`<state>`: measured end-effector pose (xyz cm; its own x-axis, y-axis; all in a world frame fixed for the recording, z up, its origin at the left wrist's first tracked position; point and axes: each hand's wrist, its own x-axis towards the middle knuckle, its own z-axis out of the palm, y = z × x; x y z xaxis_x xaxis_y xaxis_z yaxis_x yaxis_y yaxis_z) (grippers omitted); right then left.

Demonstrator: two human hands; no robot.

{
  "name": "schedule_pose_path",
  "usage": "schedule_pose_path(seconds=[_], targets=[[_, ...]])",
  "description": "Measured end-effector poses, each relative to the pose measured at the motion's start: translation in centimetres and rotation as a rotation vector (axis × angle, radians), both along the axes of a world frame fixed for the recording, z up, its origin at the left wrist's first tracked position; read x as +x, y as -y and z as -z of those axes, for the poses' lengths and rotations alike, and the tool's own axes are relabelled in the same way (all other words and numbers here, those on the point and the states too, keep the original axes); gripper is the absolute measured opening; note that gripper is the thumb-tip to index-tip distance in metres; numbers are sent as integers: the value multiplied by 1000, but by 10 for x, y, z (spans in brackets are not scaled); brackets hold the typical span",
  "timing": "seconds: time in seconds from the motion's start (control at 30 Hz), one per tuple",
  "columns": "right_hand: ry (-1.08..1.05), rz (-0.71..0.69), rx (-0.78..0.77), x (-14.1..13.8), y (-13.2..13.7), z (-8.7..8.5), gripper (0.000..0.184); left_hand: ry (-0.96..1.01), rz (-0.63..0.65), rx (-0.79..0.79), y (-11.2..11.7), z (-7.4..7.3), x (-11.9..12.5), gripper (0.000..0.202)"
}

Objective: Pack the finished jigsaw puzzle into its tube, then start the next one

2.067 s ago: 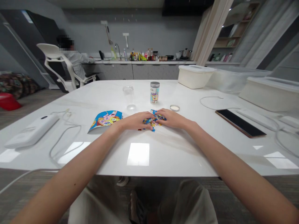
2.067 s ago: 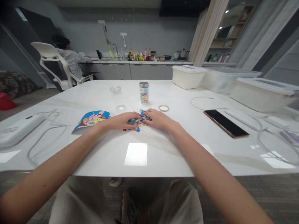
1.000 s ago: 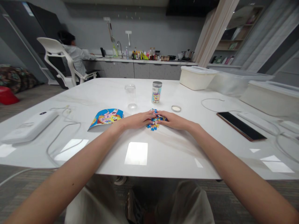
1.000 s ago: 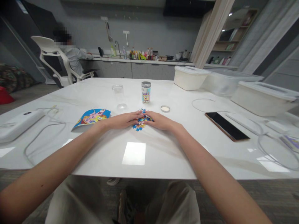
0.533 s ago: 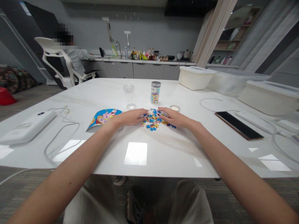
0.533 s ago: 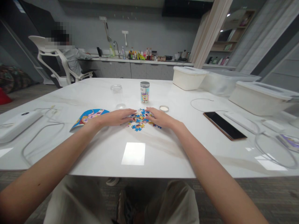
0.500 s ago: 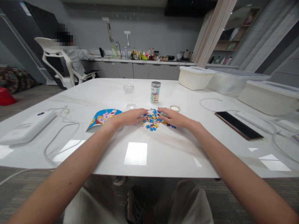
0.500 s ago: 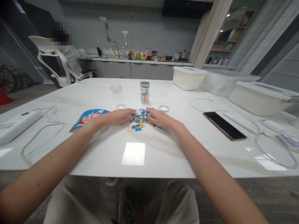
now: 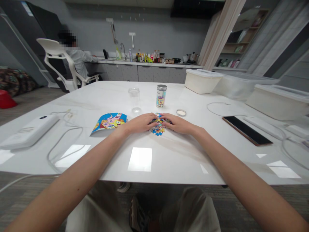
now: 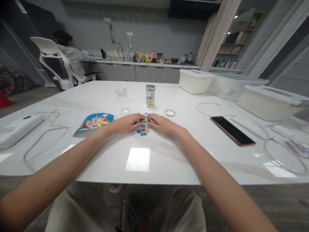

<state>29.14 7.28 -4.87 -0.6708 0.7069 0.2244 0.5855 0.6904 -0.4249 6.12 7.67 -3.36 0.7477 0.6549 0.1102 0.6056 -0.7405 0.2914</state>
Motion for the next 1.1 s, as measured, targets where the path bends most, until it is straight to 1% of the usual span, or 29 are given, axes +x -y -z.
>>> schedule_pose_path(seconds=[0.1,0.13,0.23,0.3,0.37,0.47,0.5,0.53,0.6,0.67,0.73,0.77,0.87,0.9,1.0,1.1], targets=[[30,75,49,7,-5,0,44,58,-148,-16,1,-5,-2,46],[35,100,65,9,-5,-1,44,67,-177,-24,1,-5,-3,45],[40,160,100,12,-6,-2,43,32,-184,-13,-2,-3,-4,44],[48,186,108,13,-5,-2,43,2,-166,21,-5,-1,-5,46],[57,199,108,14,-5,-4,44,-13,-178,58,-7,0,-10,50],[71,241,103,21,-7,-6,46,-50,-235,84,-10,-7,-22,59],[78,267,93,24,-8,-5,47,-76,-244,71,-10,-11,-27,62],[88,294,77,27,-10,-5,49,-119,-219,27,-9,-15,-31,65],[107,330,26,32,-13,0,54,-210,-197,-105,-6,-23,-38,76],[116,316,-24,31,-15,8,59,-279,-169,-219,-3,-25,-38,79],[118,268,-43,24,-15,16,61,-321,-113,-265,1,-21,-30,79],[126,250,-39,18,-14,21,63,-316,-101,-255,3,-16,-25,78],[137,243,-53,0,-11,29,71,-291,-137,-174,8,0,-4,76],[133,230,-54,-5,-11,31,72,-285,-130,-144,10,5,2,75],[113,143,-32,-11,-10,33,67,-210,-40,-54,15,16,17,69],[36,84,-63,-10,-10,30,64,-129,8,7,17,18,24,66]])
